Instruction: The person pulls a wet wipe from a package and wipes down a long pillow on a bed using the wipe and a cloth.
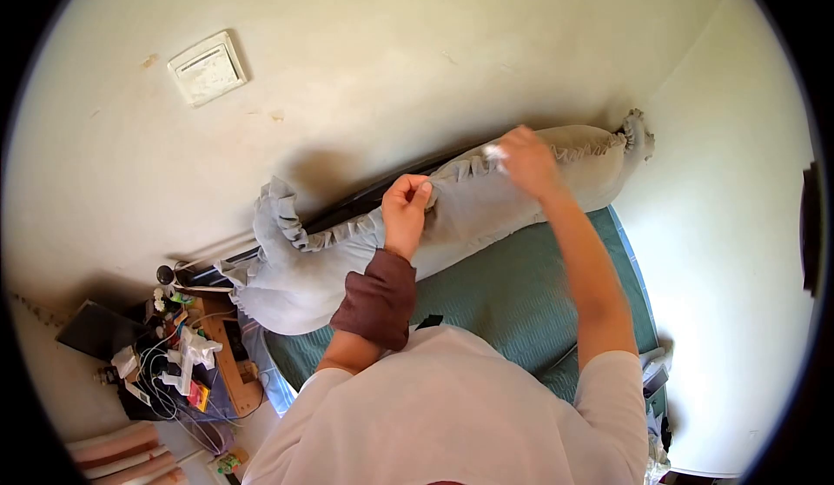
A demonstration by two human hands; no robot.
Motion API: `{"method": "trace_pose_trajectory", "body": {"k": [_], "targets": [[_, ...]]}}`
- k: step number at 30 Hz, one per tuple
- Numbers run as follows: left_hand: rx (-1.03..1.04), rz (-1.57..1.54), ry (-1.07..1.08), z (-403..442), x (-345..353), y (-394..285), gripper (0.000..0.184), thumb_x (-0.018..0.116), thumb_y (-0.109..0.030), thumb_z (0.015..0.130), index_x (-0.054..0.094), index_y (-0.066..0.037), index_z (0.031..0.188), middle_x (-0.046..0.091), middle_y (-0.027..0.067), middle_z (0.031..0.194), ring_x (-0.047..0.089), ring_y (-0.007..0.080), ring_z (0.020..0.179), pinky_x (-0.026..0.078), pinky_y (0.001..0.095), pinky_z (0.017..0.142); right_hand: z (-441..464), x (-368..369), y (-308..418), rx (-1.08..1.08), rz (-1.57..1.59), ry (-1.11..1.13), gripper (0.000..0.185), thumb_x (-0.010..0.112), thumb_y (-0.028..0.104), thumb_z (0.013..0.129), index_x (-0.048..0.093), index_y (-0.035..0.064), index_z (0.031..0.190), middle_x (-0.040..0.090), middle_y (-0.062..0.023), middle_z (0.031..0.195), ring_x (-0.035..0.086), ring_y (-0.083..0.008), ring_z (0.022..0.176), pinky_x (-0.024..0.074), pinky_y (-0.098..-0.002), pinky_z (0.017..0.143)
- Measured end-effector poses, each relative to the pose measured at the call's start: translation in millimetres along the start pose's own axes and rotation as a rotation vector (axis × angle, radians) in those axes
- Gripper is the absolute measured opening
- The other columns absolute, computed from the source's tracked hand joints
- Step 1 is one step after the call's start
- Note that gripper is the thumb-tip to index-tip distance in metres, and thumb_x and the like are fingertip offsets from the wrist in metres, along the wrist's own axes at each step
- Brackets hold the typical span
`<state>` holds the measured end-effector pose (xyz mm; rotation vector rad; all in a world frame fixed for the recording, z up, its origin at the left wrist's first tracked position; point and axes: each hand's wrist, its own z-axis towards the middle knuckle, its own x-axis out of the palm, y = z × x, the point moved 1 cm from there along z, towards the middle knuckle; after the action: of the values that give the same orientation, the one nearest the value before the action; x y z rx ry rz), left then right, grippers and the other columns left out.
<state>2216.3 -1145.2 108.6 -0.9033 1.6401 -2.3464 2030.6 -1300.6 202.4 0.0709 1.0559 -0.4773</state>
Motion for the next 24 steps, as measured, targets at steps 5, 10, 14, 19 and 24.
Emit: {"method": "trace_pose_trajectory", "body": {"k": [5, 10, 14, 19, 24], "targets": [[0.013, 0.017, -0.056, 4.2, 9.8, -3.7, 0.009, 0.055, -0.007, 0.091, 0.060, -0.002, 0.096, 0.058, -0.0042, 0.087, 0.047, 0.0024, 0.078, 0.038, 0.0197, 0.072, 4.4, -36.5, 1.0, 0.384, 0.398, -0.201, 0.022, 0.067, 0.014, 0.075, 0.064, 0.0049, 0.095, 0.056, -0.0095, 0.088, 0.055, -0.0261, 0.089, 0.0465, -0.0366, 0.075], [-0.177, -0.213, 0.158, 7.6, 13.2, -13.0, 0.012, 0.048, -0.008, 0.092, 0.058, -0.002, 0.094, 0.059, -0.0012, 0.086, 0.050, 0.0059, 0.080, 0.040, 0.0212, 0.076, 29.1, -39.2, 76.7, 0.367, 0.682, -0.206, 0.028, 0.065, 0.013, 0.077, 0.064, 0.0093, 0.105, 0.055, -0.0088, 0.091, 0.057, -0.0246, 0.081, 0.0472, -0.0348, 0.071], [-0.339, -0.375, 0.114, 8.1, 19.9, -14.8, 0.010, 0.048, -0.007, 0.092, 0.057, -0.003, 0.092, 0.058, -0.0008, 0.086, 0.050, 0.0062, 0.078, 0.039, 0.0214, 0.074, 14.4, 12.4, 107.7, 0.264, 0.590, -0.290, 0.025, 0.065, 0.013, 0.077, 0.065, 0.0111, 0.102, 0.054, -0.0077, 0.088, 0.057, -0.0250, 0.078, 0.0472, -0.0366, 0.068], [-0.306, -0.442, 0.021, 11.9, 17.6, 3.2, 0.009, 0.048, -0.013, 0.094, 0.054, -0.007, 0.093, 0.058, -0.0003, 0.086, 0.052, 0.0075, 0.080, 0.042, 0.0238, 0.073, 24.4, 36.9, 115.4, 0.369, 0.290, -0.351, 0.009, 0.061, 0.016, 0.080, 0.065, 0.0093, 0.085, 0.052, -0.0079, 0.081, 0.054, -0.0284, 0.072, 0.0441, -0.0419, 0.062], [-0.310, -0.415, -0.048, 6.3, 27.3, -10.8, 0.010, 0.048, -0.010, 0.094, 0.057, -0.006, 0.092, 0.053, -0.0039, 0.080, 0.044, 0.0043, 0.074, 0.037, 0.0215, 0.068, 27.9, 30.5, 116.6, 0.480, 0.341, -0.481, 0.008, 0.058, 0.015, 0.081, 0.063, 0.0089, 0.082, 0.052, -0.0096, 0.076, 0.054, -0.0299, 0.072, 0.0425, -0.0424, 0.063]]}}
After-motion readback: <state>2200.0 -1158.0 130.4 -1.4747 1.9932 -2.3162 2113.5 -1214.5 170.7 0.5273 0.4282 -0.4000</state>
